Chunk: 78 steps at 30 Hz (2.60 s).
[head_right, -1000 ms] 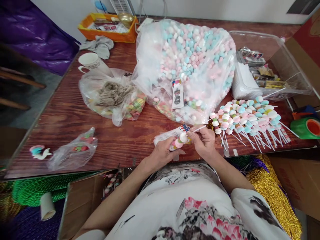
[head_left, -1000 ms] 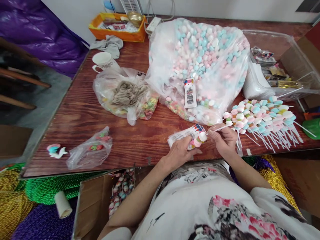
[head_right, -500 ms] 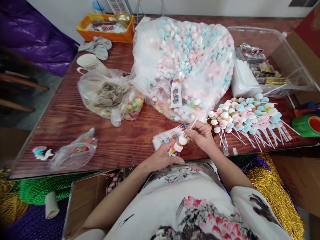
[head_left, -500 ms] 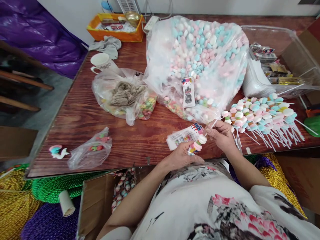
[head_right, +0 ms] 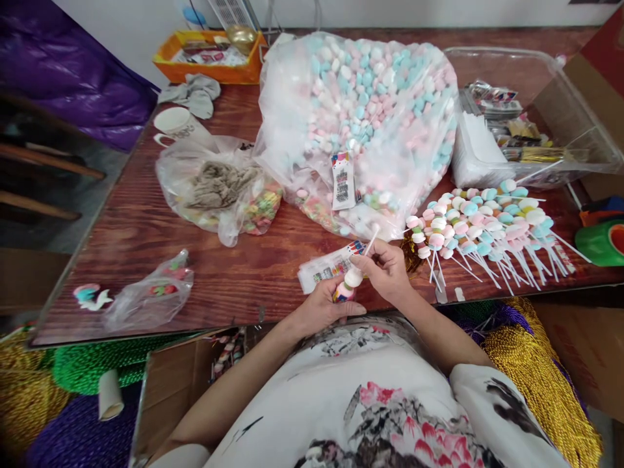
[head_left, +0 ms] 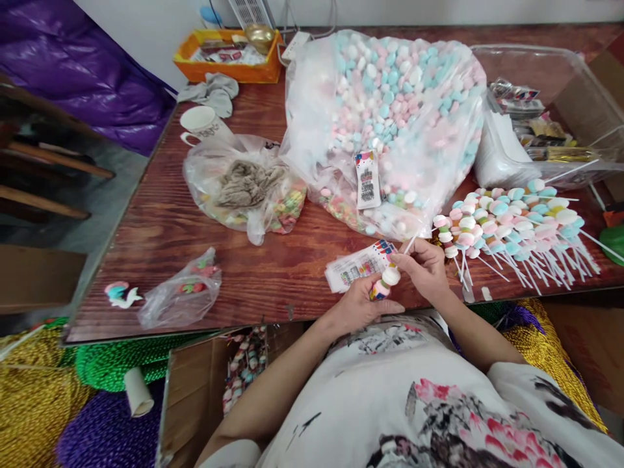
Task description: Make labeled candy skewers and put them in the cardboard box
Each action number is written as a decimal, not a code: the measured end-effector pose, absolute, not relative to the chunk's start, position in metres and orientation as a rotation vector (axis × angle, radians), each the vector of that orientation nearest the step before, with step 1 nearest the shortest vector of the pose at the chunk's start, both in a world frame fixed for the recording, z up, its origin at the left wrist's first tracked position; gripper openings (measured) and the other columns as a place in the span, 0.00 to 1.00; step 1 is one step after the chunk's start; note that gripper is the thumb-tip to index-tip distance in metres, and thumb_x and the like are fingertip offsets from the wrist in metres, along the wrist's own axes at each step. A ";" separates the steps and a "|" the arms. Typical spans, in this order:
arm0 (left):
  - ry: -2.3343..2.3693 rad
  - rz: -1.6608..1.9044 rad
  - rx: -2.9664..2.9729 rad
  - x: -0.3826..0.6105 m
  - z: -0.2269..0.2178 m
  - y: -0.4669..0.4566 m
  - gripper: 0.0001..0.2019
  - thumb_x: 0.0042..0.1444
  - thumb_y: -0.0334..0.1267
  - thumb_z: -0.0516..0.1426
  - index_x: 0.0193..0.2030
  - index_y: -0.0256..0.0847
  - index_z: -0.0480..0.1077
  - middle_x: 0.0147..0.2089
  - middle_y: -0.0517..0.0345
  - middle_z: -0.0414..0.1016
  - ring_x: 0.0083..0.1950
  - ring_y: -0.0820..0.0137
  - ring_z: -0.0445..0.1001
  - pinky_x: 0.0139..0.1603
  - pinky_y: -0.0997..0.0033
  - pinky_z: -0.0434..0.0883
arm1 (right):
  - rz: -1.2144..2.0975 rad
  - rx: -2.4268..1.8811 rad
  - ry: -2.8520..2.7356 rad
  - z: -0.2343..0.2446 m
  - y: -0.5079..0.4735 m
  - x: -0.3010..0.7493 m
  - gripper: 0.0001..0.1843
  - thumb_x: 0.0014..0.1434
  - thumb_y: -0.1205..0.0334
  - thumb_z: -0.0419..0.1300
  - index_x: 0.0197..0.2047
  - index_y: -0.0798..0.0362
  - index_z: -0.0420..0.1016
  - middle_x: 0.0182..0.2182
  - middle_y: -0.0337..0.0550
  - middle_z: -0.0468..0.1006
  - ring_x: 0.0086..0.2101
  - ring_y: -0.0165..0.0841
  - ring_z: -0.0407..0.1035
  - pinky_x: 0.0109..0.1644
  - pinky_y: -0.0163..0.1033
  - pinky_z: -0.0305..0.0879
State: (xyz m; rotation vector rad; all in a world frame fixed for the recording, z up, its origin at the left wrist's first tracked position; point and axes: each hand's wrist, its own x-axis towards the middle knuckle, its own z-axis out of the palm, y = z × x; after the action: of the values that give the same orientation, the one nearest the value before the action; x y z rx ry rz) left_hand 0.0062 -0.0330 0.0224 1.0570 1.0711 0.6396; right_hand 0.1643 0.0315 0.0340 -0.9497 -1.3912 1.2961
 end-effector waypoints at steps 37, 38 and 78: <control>0.987 0.791 0.941 -0.035 0.034 -0.038 0.36 0.37 0.38 0.72 0.56 0.42 0.67 0.45 0.55 0.74 0.37 0.74 0.72 0.32 0.78 0.69 | 1.603 -0.869 -1.306 0.028 0.024 0.152 0.09 0.51 0.56 0.68 0.29 0.53 0.79 0.17 0.32 0.68 0.18 0.24 0.57 0.22 0.32 0.55; 0.986 0.770 0.969 -0.039 0.033 -0.040 0.34 0.39 0.38 0.71 0.56 0.41 0.68 0.46 0.54 0.74 0.40 0.72 0.72 0.36 0.76 0.69 | 1.610 -0.879 -1.249 0.029 0.027 0.154 0.09 0.51 0.56 0.69 0.30 0.53 0.80 0.16 0.31 0.66 0.17 0.23 0.54 0.21 0.32 0.52; 0.864 0.974 0.686 -0.028 0.030 -0.047 0.12 0.59 0.41 0.61 0.33 0.38 0.63 0.29 0.62 0.68 0.23 0.79 0.65 0.26 0.77 0.66 | 1.711 -0.825 -1.166 0.039 0.029 0.130 0.13 0.45 0.58 0.72 0.27 0.53 0.73 0.16 0.30 0.70 0.14 0.22 0.59 0.17 0.30 0.55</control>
State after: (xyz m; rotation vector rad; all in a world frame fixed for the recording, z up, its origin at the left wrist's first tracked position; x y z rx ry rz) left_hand -0.0280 -0.0467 0.0302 0.6857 0.8639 0.9741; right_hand 0.1300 0.0293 0.0389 -0.8254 -1.1660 1.7114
